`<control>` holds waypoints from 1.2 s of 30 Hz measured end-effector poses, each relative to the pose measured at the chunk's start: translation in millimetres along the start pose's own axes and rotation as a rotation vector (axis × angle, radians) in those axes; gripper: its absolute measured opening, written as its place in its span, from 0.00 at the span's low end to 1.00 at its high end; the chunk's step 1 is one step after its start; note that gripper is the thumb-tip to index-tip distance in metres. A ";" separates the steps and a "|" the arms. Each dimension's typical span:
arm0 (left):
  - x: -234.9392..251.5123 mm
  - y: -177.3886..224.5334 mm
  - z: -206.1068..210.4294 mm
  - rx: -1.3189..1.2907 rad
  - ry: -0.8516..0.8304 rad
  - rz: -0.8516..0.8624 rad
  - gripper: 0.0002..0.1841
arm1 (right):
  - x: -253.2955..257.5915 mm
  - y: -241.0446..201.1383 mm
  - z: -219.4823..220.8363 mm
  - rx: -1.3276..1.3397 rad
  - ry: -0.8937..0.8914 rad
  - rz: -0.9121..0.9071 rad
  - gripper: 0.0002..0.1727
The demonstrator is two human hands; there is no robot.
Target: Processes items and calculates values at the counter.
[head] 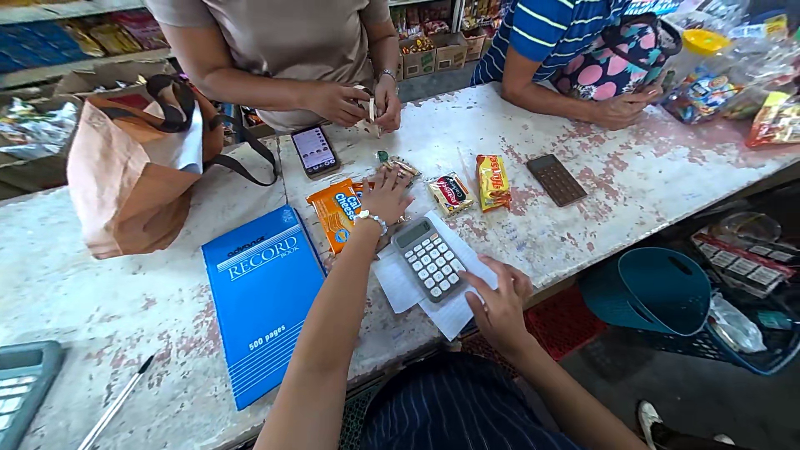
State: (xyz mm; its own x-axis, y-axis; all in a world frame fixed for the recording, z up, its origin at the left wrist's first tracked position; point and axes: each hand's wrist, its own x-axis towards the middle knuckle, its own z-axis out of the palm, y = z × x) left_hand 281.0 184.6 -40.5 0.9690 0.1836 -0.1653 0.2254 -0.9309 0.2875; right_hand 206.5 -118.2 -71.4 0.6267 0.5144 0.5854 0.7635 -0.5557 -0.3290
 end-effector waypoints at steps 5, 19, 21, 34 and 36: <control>5.9 -2.3 1.4 0.031 -0.025 -0.013 0.32 | -8.6 21.4 15.0 -0.061 -0.041 0.006 0.24; 21.5 33.9 -0.3 -0.094 -0.179 0.382 0.26 | -4.2 17.1 17.4 -0.028 -0.013 0.020 0.23; 21.3 34.4 -0.3 -0.084 -0.174 0.374 0.31 | 4.1 7.9 11.9 -0.015 -0.041 0.006 0.25; 22.0 34.2 0.9 -0.071 -0.196 0.350 0.37 | 48.5 -42.6 26.5 0.032 -0.370 -0.074 0.22; 22.2 34.9 1.0 -0.075 -0.192 0.349 0.37 | 52.3 -42.8 22.8 0.043 -0.402 -0.057 0.22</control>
State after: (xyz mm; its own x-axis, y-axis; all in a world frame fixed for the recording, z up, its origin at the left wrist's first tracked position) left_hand 310.3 155.9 -35.0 0.9537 -0.2082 -0.2171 -0.0999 -0.9000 0.4243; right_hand 210.1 -52.6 -43.6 0.5875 0.7629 0.2699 0.7993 -0.4951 -0.3404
